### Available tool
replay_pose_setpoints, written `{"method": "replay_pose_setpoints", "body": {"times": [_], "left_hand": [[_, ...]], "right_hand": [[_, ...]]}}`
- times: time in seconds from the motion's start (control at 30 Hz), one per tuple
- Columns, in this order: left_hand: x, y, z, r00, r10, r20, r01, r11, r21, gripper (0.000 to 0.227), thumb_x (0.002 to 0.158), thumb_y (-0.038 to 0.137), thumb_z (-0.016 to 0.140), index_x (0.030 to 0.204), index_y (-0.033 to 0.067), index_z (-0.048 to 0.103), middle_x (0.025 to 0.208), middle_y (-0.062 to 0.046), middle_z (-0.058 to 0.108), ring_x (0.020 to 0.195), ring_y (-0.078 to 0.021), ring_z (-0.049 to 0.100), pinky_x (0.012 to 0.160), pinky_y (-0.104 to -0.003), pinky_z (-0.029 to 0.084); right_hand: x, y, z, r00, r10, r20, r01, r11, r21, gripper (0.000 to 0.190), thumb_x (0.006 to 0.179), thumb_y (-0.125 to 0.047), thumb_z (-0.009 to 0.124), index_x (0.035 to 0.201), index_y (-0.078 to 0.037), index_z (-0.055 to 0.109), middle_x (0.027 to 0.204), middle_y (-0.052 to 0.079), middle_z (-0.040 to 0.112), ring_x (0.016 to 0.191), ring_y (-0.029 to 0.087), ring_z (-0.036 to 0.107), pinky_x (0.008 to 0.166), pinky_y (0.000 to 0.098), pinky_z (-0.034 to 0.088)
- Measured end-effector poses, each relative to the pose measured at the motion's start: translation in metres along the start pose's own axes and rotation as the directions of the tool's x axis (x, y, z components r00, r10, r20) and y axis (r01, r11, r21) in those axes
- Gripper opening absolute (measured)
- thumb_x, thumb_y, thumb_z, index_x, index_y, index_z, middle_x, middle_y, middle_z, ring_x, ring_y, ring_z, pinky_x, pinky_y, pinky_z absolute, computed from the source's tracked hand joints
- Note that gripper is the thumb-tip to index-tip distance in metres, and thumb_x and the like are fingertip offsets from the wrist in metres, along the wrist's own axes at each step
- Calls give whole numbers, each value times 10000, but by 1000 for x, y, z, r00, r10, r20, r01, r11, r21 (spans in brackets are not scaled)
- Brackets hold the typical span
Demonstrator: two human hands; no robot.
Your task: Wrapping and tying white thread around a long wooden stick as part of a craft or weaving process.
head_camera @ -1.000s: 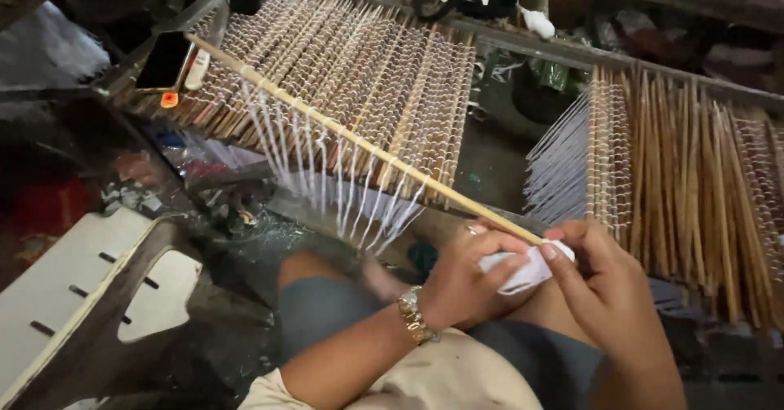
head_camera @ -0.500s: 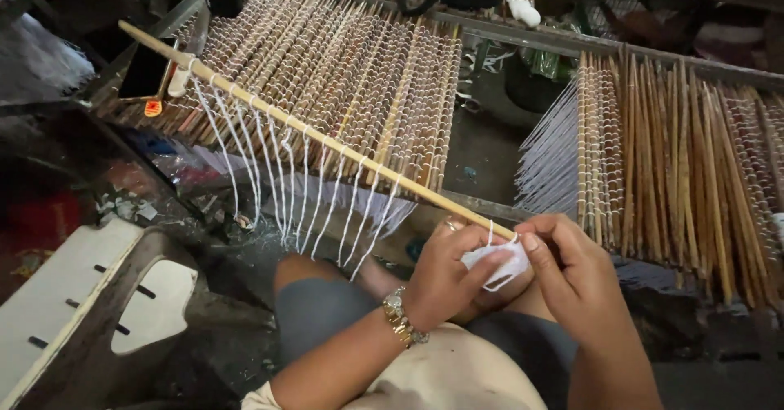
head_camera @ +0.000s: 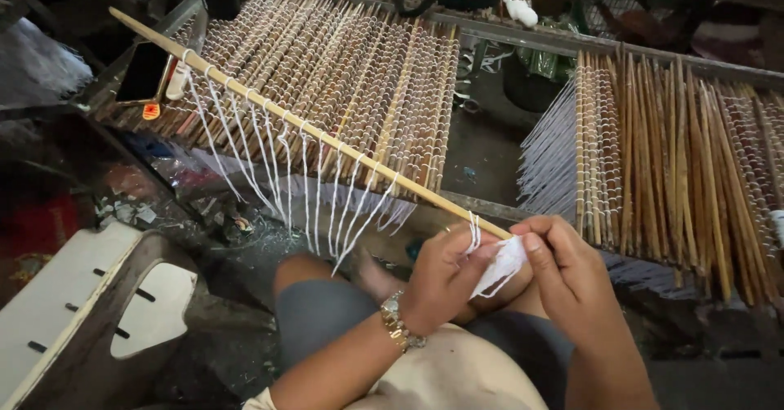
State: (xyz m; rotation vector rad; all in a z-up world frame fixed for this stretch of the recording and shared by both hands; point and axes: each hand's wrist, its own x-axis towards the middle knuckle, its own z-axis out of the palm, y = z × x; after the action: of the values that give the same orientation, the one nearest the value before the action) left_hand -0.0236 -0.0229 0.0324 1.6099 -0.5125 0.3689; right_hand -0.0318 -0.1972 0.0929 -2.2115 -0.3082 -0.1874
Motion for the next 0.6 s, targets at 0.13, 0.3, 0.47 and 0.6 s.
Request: {"method": "replay_pose_setpoints", "body": {"times": [0.13, 0.3, 0.47, 0.6], "left_hand": [[2, -3, -5, 1000, 21, -8, -21, 1000, 9, 351, 1078, 294, 483, 777, 124, 542, 713, 10, 485, 743, -169, 446, 737, -355, 374], [2, -8, -9, 981, -189, -53, 180, 973, -142, 343, 1046, 326, 508, 1004, 80, 743, 983, -32, 783, 924, -138, 750, 858, -286, 613], [1, -5, -5, 972, 222, 84, -235, 946, 224, 253, 1077, 216, 486, 1046, 77, 694, 900, -102, 680, 843, -291, 607, 803, -414, 450], [-1, -12, -10, 985, 163, 60, -172, 962, 214, 392, 1109, 227, 355, 1167, 116, 726, 920, -119, 645, 876, -304, 536, 809, -424, 417]], "right_hand": [[-3, 8, 6, 999, -1, -50, -1, 999, -38, 181, 965, -242, 643, 1076, -110, 699, 985, -20, 692, 766, 81, 612, 645, 239, 470], [-3, 14, 6, 991, -56, -121, 43, 993, -110, 113, 950, -232, 685, 985, -128, 715, 915, -43, 705, 659, 77, 556, 592, 240, 431], [-2, 8, 9, 989, -110, -98, 99, 989, -111, 160, 950, -256, 677, 987, -100, 690, 940, -1, 704, 833, 117, 658, 671, 256, 492], [-4, 15, 8, 981, -70, -183, 27, 973, -231, 167, 937, -318, 719, 893, -159, 690, 833, -64, 676, 625, 109, 560, 633, 272, 438]]}}
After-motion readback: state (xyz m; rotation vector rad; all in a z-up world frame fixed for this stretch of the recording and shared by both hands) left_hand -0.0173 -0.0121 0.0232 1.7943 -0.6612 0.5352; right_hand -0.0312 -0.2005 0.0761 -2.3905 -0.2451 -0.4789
